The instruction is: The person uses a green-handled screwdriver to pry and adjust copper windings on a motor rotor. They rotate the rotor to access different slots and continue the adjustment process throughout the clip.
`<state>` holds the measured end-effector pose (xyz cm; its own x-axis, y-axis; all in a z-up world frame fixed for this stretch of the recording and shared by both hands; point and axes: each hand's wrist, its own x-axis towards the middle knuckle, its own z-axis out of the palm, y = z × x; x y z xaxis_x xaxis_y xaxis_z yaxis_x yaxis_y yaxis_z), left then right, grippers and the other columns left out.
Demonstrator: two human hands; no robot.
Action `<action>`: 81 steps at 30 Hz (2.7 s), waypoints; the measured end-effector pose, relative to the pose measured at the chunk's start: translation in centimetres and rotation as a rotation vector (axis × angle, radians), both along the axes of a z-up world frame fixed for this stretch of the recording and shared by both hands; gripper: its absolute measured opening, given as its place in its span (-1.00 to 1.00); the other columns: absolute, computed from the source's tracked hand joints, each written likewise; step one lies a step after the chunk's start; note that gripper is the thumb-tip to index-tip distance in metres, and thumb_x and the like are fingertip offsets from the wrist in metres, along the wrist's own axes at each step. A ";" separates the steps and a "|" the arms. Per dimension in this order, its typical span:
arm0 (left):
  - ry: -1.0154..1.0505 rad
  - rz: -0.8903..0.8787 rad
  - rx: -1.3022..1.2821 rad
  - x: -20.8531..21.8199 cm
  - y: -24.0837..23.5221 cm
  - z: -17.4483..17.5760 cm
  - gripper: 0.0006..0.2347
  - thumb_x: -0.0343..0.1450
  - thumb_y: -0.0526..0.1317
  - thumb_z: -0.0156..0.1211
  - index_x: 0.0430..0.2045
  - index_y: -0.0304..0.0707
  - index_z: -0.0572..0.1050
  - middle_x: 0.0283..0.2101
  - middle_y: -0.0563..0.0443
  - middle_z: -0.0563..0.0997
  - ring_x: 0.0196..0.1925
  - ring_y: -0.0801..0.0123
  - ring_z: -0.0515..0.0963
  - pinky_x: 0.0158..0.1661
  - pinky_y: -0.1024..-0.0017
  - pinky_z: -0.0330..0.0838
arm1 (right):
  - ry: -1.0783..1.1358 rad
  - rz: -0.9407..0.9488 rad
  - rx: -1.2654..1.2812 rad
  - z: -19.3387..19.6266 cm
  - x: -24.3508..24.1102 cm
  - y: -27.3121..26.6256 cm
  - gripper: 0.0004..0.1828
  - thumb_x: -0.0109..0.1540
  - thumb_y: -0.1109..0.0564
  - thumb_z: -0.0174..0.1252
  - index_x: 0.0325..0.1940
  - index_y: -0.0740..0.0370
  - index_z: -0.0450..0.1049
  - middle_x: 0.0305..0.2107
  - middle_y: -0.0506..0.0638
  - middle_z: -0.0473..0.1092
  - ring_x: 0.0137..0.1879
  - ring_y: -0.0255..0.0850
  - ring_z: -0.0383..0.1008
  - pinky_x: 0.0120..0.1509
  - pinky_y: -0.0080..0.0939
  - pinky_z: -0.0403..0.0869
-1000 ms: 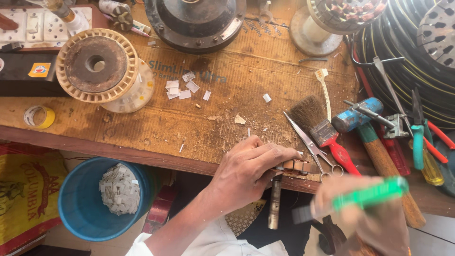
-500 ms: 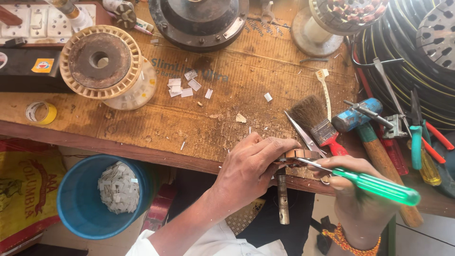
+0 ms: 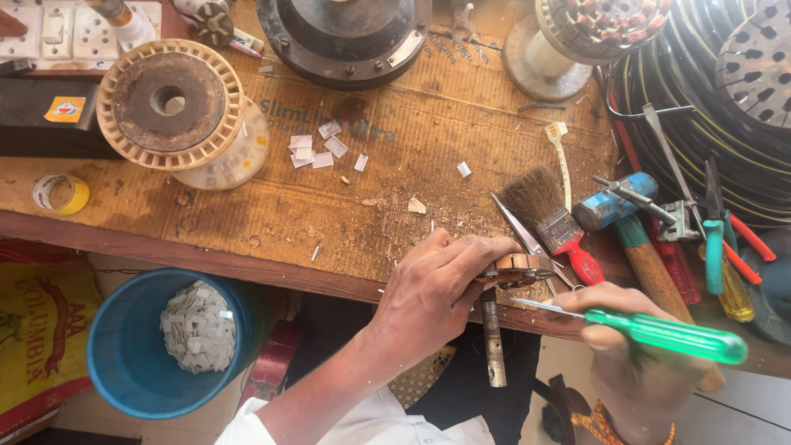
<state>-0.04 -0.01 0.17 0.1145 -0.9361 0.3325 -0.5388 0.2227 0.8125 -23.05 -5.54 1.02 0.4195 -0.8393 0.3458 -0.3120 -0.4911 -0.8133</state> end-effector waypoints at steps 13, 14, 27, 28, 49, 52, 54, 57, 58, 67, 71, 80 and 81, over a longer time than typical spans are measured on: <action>-0.037 -0.006 -0.050 -0.4 -0.1 -0.2 -0.58 0.34 -0.43 0.29 0.10 -0.11 0.44 -0.11 0.11 0.63 -0.23 0.20 0.51 -0.12 0.28 0.45 | 0.114 -0.017 0.040 1.4 1.9 -1.5 -0.58 0.33 -0.06 0.21 -0.09 0.44 0.53 -0.25 0.06 0.57 -0.28 -0.31 0.57 -0.19 -0.37 0.51; -0.040 -0.009 -0.053 -0.4 0.0 -0.2 -0.58 0.34 -0.44 0.29 0.09 -0.10 0.45 -0.11 0.12 0.64 -0.23 0.21 0.51 -0.12 0.29 0.45 | 0.167 -0.050 0.016 1.5 1.6 -1.4 -0.59 0.33 -0.05 0.20 -0.10 0.43 0.55 -0.26 0.07 0.57 -0.30 -0.31 0.56 -0.18 -0.35 0.49; -0.066 -0.018 -0.088 -1.1 0.5 0.6 -0.65 0.33 -0.44 0.29 -0.01 -0.11 0.51 -0.11 0.18 0.65 -0.26 0.23 0.48 -0.15 0.28 0.38 | 0.169 0.006 0.154 -0.1 -1.6 -0.9 -0.43 0.29 -0.25 0.14 -0.08 0.38 0.54 -0.24 0.06 0.58 -0.15 -0.25 0.58 -0.03 -0.31 0.51; -0.061 -0.018 -0.078 -1.1 0.4 0.7 -0.65 0.34 -0.45 0.28 0.00 -0.11 0.51 -0.10 0.17 0.65 -0.27 0.23 0.48 -0.15 0.29 0.39 | 0.091 0.021 0.132 -0.4 -1.4 -0.4 -0.45 0.31 -0.23 0.17 -0.06 0.38 0.53 -0.24 0.08 0.58 -0.14 -0.24 0.59 -0.01 -0.32 0.53; 0.087 0.047 -0.014 -0.1 0.2 -0.9 -0.59 0.33 -0.47 0.28 0.09 -0.16 0.46 -0.15 0.03 0.63 -0.18 0.17 0.56 -0.11 0.26 0.48 | -0.499 0.011 -0.172 -2.8 3.0 0.5 -0.44 0.36 -0.25 0.14 -0.09 0.38 0.36 -0.40 0.22 0.44 -0.38 -0.10 0.56 -0.30 -0.18 0.57; 0.086 0.018 -0.006 0.4 0.4 -1.1 -0.60 0.35 -0.46 0.28 0.08 -0.17 0.47 -0.14 0.03 0.64 -0.17 0.17 0.56 -0.09 0.26 0.48 | -0.573 -0.314 -0.149 -2.2 3.4 0.4 -0.35 0.41 -0.34 0.14 -0.05 0.38 0.31 -0.41 0.13 0.40 -0.37 -0.19 0.52 -0.34 -0.32 0.46; 0.062 -0.011 0.001 0.4 0.3 -1.1 -0.61 0.34 -0.47 0.28 0.06 -0.16 0.49 -0.12 0.04 0.66 -0.17 0.17 0.56 -0.09 0.25 0.48 | -0.550 -0.270 -0.085 -1.7 3.8 -0.3 -0.36 0.49 -0.31 0.16 -0.02 0.41 0.32 -0.33 0.18 0.43 -0.29 -0.18 0.52 -0.24 -0.33 0.49; -0.004 -0.079 -0.071 0.5 0.3 -0.9 -0.58 0.29 -0.46 0.28 0.04 -0.17 0.47 -0.03 0.03 0.65 -0.12 0.17 0.57 -0.04 0.24 0.47 | -0.465 -0.134 0.026 -0.8 5.2 -2.2 -0.42 0.54 -0.24 0.18 -0.01 0.42 0.39 -0.26 0.20 0.51 -0.25 -0.22 0.54 -0.10 -0.33 0.55; -0.032 -0.105 -0.093 0.4 0.3 -0.9 -0.60 0.31 -0.44 0.30 0.05 -0.15 0.47 -0.02 0.04 0.64 -0.11 0.18 0.57 -0.04 0.25 0.47 | -0.445 -0.137 0.054 -0.6 5.9 -2.6 -0.45 0.53 -0.22 0.18 -0.02 0.41 0.40 -0.27 0.17 0.52 -0.25 -0.23 0.55 -0.11 -0.35 0.55; 0.197 -0.212 0.055 1.6 1.0 -0.2 -0.47 0.36 -0.16 0.36 0.26 -0.22 0.40 0.07 -0.06 0.64 -0.18 0.20 0.49 -0.03 0.29 0.42 | -0.255 -0.075 0.147 0.6 9.3 -3.9 -0.69 0.51 0.02 0.16 0.00 0.38 0.48 -0.27 0.07 0.56 -0.18 -0.30 0.63 -0.06 -0.37 0.57; 0.228 -0.150 0.127 1.1 0.9 0.1 -0.57 0.41 -0.18 0.28 0.21 -0.20 0.48 -0.02 -0.06 0.69 -0.09 0.18 0.56 0.04 0.31 0.46 | -0.114 -0.073 0.151 1.1 10.0 -4.4 -0.74 0.46 0.05 0.16 -0.01 0.34 0.51 -0.30 0.00 0.58 -0.16 -0.32 0.63 -0.08 -0.40 0.56; 0.107 -0.171 0.445 2.1 0.1 2.8 -0.56 0.26 -0.34 0.25 0.08 -0.22 0.54 -0.25 -0.11 0.65 -0.18 0.08 0.52 -0.09 0.24 0.43 | 0.015 -0.090 -0.001 2.3 10.9 -4.2 -0.76 0.43 0.05 0.22 -0.07 0.31 0.55 -0.32 0.01 0.54 -0.22 -0.31 0.60 -0.13 -0.29 0.47; 0.085 -0.201 0.420 2.0 -0.1 3.0 -0.58 0.25 -0.37 0.23 0.05 -0.25 0.56 -0.22 -0.09 0.68 -0.15 0.07 0.52 -0.05 0.22 0.44 | 0.019 -0.088 -0.003 2.3 10.8 -4.2 -0.76 0.43 0.04 0.22 -0.07 0.31 0.55 -0.31 0.01 0.55 -0.21 -0.30 0.60 -0.12 -0.29 0.47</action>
<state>1.97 -0.06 3.20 -0.0719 -0.9940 -0.0829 -0.4463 -0.0423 0.8939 -12.22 -9.78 3.28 0.3504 -0.8724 0.3408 -0.3692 -0.4631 -0.8058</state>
